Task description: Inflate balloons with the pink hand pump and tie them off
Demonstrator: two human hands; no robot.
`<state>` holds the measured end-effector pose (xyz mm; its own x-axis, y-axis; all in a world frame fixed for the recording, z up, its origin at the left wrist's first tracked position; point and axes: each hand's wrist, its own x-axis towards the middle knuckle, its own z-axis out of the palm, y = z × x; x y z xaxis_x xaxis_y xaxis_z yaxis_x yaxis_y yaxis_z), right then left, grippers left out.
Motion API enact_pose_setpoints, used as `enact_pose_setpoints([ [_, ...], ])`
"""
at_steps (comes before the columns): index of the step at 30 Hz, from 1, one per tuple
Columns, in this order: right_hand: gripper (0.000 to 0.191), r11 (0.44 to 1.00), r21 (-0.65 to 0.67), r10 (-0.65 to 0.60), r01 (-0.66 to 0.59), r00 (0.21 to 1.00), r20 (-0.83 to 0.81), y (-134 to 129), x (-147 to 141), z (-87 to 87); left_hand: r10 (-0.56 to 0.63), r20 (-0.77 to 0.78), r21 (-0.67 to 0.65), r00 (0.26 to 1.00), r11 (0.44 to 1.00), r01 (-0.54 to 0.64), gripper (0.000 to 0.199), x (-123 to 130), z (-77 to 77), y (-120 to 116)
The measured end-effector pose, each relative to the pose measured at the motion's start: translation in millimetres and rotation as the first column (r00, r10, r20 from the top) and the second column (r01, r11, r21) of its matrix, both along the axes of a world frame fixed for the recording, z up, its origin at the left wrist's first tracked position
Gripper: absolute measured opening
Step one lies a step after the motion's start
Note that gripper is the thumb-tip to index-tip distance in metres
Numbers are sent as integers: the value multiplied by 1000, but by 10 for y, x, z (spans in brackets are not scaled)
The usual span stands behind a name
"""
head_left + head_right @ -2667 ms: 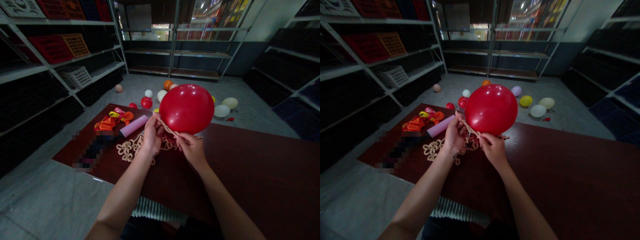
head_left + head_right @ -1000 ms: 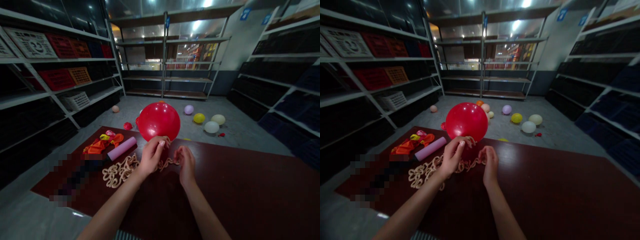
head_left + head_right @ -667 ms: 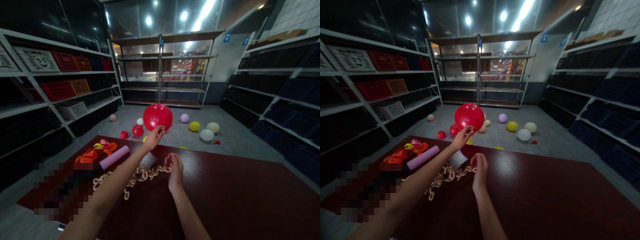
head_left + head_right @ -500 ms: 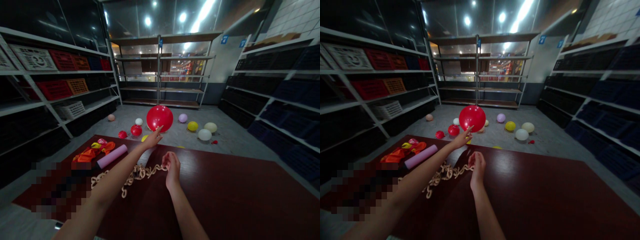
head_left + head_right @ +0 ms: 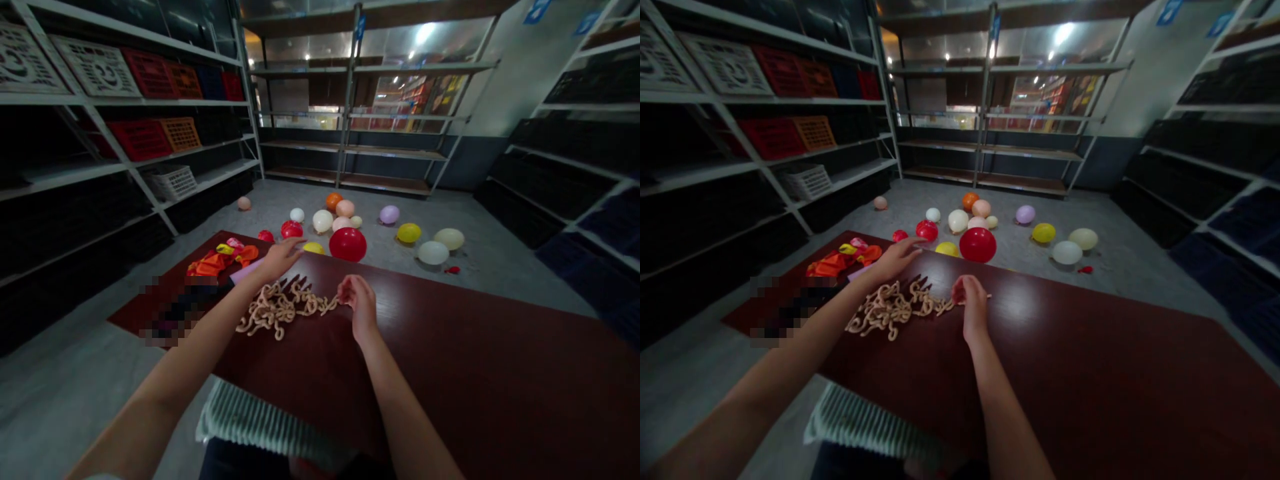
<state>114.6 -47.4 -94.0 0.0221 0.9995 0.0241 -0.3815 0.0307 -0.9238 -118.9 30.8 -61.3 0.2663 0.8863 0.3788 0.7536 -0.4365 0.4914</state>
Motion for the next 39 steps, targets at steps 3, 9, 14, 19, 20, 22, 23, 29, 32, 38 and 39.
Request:
enact_pose_setpoints([
  [3,24,995,41,90,-94,992,89,-51,-67,-13,87,18,92,996,992,-89,35,-380,25,-283],
  [9,24,960,89,239,-265,943,233,-197,-221,-14,349,82,53,933,934,-354,32,-1013,-17,-687],
  [14,23,926,126,288,-356,882,374,-275,-284,-49,462,-32,-23,886,886,-463,31,-1411,-92,-755],
  [19,25,922,152,244,-355,841,483,-273,-440,-6,384,-131,-85,914,914,-397,32,-1586,-138,-644],
  [20,26,919,161,233,-361,824,517,-255,-498,12,353,-151,-93,923,925,-369,33,-1594,-143,-601],
  [22,26,897,187,218,-400,769,601,-186,-649,44,281,-189,-111,941,946,-305,37,-1591,-147,-497],
  [23,25,883,203,208,-423,741,639,-135,-742,57,248,-208,-119,946,954,-276,39,-1583,-149,-441],
  [29,30,759,334,100,-560,606,789,293,-1445,107,144,-267,-166,953,967,-193,37,-1536,-199,-147],
  [32,48,623,383,-101,-682,415,904,433,-1725,103,131,-243,-183,961,967,-178,21,-1564,-264,-71],
  [38,55,563,327,-227,-759,239,944,467,-1861,48,208,-16,-196,978,959,-207,7,-1689,-306,-69],
  [39,54,567,327,-249,-756,221,943,463,-1854,48,233,47,-198,971,955,-220,5,-1707,-291,-77],
])
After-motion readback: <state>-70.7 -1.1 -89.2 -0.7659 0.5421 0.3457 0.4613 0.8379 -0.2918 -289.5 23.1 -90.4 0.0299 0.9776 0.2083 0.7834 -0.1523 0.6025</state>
